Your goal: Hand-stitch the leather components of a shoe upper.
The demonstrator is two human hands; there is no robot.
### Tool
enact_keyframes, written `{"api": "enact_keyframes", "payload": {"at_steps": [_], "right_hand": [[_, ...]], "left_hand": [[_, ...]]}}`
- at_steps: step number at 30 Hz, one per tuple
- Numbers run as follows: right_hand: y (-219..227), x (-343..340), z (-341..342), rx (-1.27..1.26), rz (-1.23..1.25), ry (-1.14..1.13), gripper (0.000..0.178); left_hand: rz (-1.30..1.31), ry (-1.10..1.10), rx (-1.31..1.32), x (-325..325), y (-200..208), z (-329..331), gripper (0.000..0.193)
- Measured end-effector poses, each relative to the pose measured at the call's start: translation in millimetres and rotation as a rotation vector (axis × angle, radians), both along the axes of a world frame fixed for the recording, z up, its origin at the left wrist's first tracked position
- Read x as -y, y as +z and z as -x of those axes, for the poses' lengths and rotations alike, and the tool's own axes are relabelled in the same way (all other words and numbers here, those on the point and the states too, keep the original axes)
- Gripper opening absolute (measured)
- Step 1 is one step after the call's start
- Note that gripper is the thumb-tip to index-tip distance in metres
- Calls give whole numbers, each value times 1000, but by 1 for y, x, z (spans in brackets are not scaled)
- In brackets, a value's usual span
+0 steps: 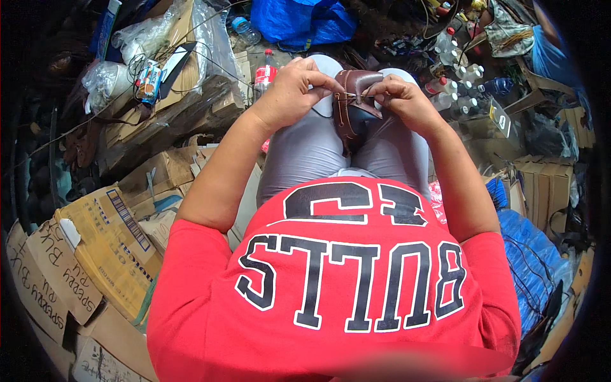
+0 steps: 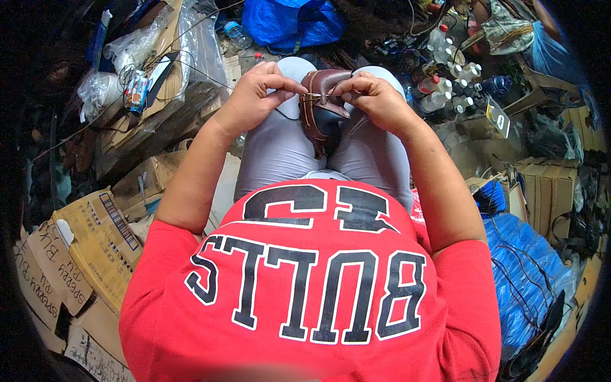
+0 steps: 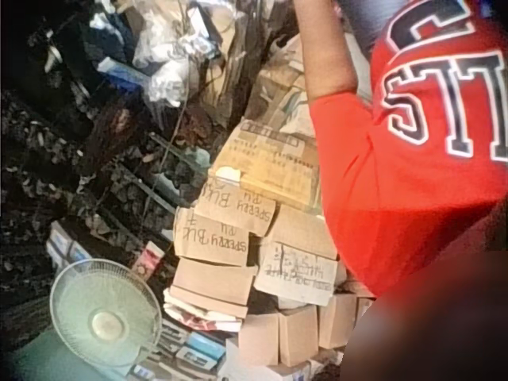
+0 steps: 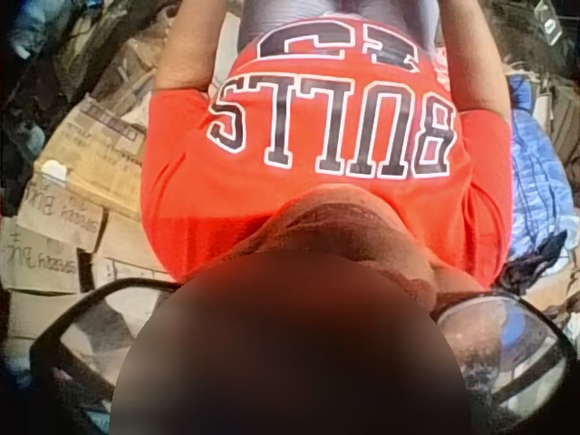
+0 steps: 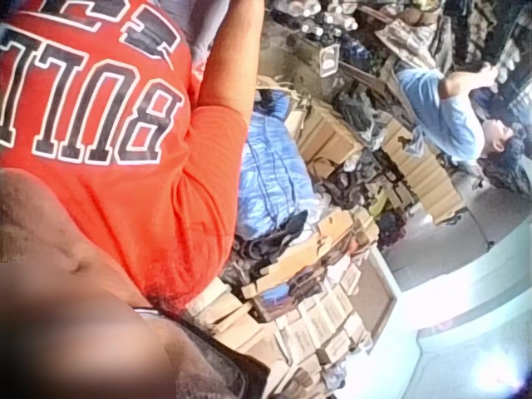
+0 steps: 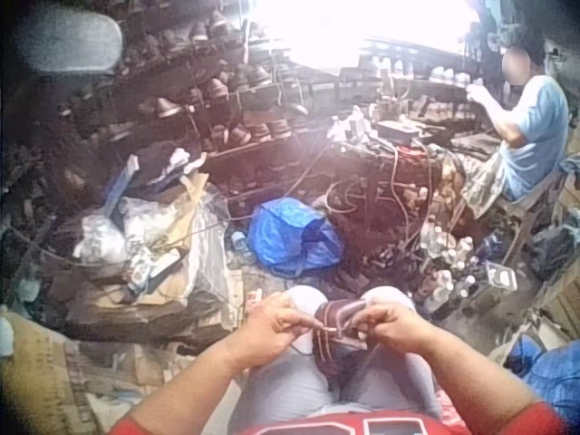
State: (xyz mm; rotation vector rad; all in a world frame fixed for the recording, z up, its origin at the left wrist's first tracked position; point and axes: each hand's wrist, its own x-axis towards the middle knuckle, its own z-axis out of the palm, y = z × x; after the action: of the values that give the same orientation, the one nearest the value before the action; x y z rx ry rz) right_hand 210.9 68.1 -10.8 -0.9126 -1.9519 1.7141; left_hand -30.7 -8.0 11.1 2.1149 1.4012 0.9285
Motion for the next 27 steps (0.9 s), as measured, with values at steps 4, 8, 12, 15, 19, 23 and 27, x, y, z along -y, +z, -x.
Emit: {"api": "enact_keyframes", "payload": {"at_steps": [4,8,12,15,19,23,27], "right_hand": [[-2,1,-1,-3,2,7,19],[-8,1,1,-36,15,23,20],[-12,-1,5,-67,98,19,18],[-14,-2,9,-64,84,9,17],[-9,1,6,-11,37,-25,18],[-8,16,9,-89,160,-140,21],[-11,20,14,-37,176,-201,23]], "left_hand": [[-9,-11,-36,1,0,-2,21],[274,-12,227,-5,-15,4,21],[344,-136,322,-23,-20,9,20],[444,-167,391,-34,-26,10,20],[340,-138,346,-28,-24,7,20],[436,-70,303,-21,-19,11,22],[509,40,462,-12,-14,0,17]]}}
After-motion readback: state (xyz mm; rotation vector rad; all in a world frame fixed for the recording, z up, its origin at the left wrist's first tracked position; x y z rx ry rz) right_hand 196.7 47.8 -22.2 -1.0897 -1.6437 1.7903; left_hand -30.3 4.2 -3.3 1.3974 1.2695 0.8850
